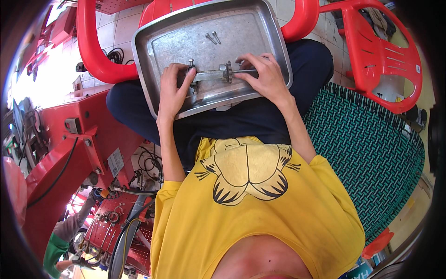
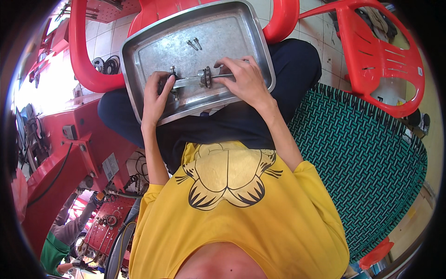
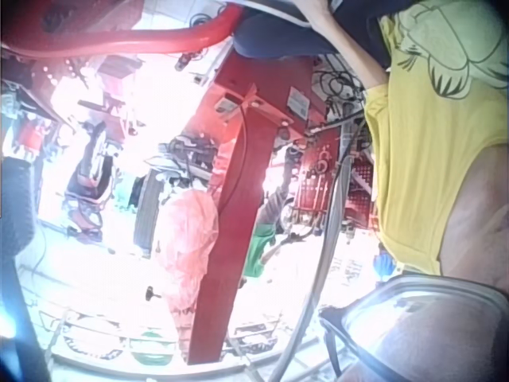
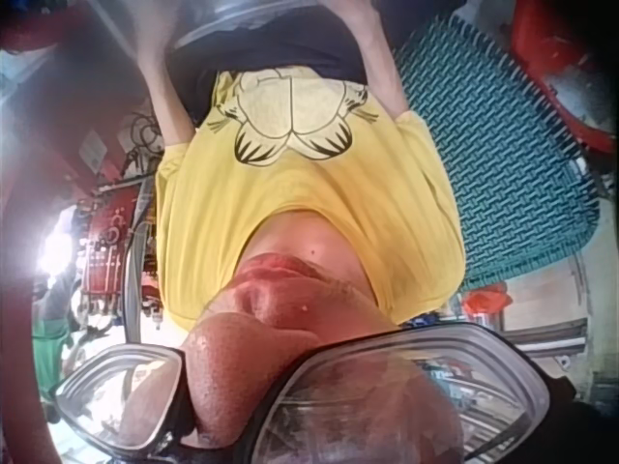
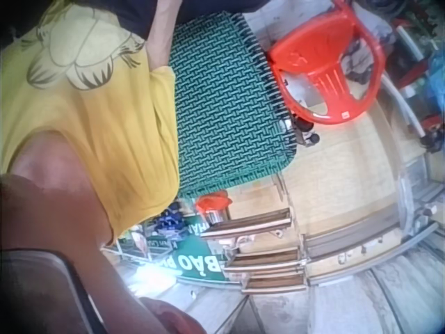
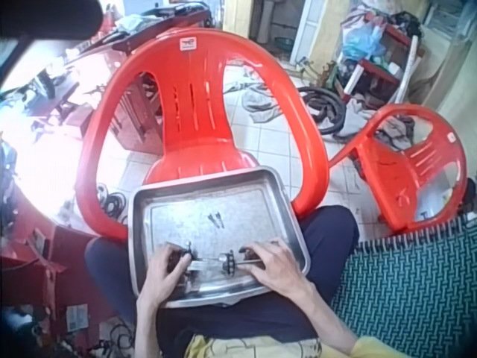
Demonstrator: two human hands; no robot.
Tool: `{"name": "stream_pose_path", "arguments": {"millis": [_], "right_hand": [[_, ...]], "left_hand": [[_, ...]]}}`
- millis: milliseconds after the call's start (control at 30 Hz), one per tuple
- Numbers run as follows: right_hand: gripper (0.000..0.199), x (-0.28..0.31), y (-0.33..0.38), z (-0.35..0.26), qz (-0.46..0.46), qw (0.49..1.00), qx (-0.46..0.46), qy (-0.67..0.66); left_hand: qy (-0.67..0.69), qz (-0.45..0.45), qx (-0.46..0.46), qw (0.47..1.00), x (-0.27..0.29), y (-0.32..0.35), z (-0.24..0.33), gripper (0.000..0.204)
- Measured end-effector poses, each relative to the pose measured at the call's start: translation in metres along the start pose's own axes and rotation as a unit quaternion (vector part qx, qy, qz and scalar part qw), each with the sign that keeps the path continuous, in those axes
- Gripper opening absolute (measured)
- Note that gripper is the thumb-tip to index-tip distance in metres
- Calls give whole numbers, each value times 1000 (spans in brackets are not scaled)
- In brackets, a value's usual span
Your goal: The person disassembles a small mechanical component from a motorcycle by hand, removing a shaft and several small pins onto a metal tray.
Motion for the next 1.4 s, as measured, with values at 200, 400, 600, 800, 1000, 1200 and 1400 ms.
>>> {"name": "stream_pose_path", "arguments": {"millis": [200,400,600,800,1000,1200,1400], "right_hand": [[22,-10,3,11,-21,999,-31,38],[19,-6,1,5,-31,998,-33,31],[21,-4,1,0,-29,999,30,3],[22,-11,3,8,-45,998,5,50],[20,0,0,-1,-9,1000,-7,25],[22,-11,4,14,-50,998,-12,24],[21,-14,3,14,-61,997,-10,42]], "left_hand": [[4,6,-7,1000,2,1,3,33],[5,1,-6,1000,3,4,8,42],[44,-7,3,999,4,6,7,44],[35,-40,55,997,6,9,1,51],[55,-68,77,993,2,13,-9,52],[70,-72,76,992,2,14,-8,51],[58,-67,66,994,4,13,-7,50]]}}
Point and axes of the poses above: each hand's wrist, its own y-axis away from the middle knuckle, its own x-axis out of the back of the hand, z = x × y, the point moved 8 cm from there along -y, towards the middle knuckle, and after that the axes turned 6 degrees about -z, right-handed, at the moved point
